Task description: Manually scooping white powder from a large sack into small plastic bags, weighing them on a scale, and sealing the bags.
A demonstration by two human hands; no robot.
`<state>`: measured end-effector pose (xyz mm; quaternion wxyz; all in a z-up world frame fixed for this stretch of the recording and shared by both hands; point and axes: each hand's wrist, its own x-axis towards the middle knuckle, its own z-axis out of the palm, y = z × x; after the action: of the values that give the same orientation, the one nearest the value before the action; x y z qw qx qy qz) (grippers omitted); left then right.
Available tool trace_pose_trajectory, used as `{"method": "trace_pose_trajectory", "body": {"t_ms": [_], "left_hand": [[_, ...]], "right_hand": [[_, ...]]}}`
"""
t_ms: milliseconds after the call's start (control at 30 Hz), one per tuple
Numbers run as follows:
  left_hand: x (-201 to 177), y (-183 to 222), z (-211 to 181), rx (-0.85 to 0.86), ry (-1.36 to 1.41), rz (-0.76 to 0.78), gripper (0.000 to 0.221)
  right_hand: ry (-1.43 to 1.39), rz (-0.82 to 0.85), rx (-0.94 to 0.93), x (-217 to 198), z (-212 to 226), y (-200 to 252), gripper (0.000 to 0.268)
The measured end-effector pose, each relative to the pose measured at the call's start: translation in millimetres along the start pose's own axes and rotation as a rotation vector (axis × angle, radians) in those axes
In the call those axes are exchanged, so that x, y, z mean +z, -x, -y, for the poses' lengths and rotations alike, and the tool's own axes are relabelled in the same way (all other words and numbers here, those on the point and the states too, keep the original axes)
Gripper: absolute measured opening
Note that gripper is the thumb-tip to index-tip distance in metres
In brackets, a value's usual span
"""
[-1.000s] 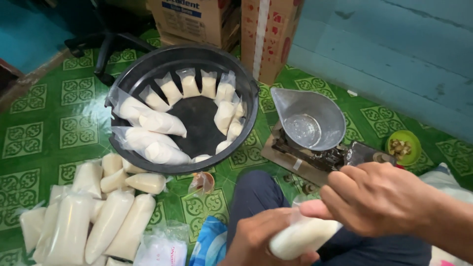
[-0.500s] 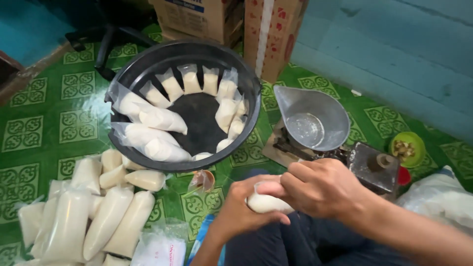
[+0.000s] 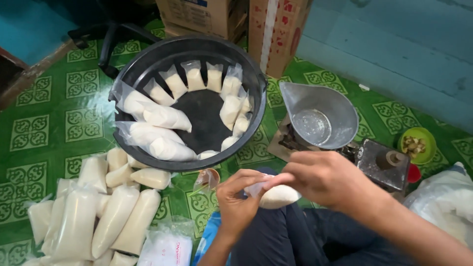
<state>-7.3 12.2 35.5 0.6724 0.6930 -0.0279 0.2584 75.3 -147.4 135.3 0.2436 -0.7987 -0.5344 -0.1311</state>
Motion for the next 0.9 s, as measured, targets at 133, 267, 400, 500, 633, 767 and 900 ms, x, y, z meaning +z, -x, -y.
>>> {"method": "trace_pose_trajectory", "body": {"t_ms": [133,267,400,500,633,767,900], "left_hand": [[7,4,5,-0.063,0.118,-0.057,0.011],[10,2,-2,-0.107,0.117,-0.042,0.010],[10,0,-5,-0.173,0.144,-0.067,0.009],[7,-5,-7,-0.211,0.174,-0.063,0.009],[-3,-14,-15,-0.198,0.268,0.027,0.013],[-9,-26,-20,-0.067,0.002,0.028,0.010],[-18,-33,-44,-0.066,-0.005,0.065,0.010]], "right_hand": [[-0.245,-0.025,0.275,-20,-1,7,0.016],[-0.420,-0.010,0.469,-28,-5,24,0.038],[-0.544,-0.007,0.579,-10,-2,43,0.053],[-0.543,-0.228,0.500,12,8,52,0.023],[-0.547,-0.473,0.545,30,18,59,0.017],[-0.355,-0.551,0.586,39,10,60,0.014],[-0.335,-0.548,0.549,31,5,60,0.016]]}}
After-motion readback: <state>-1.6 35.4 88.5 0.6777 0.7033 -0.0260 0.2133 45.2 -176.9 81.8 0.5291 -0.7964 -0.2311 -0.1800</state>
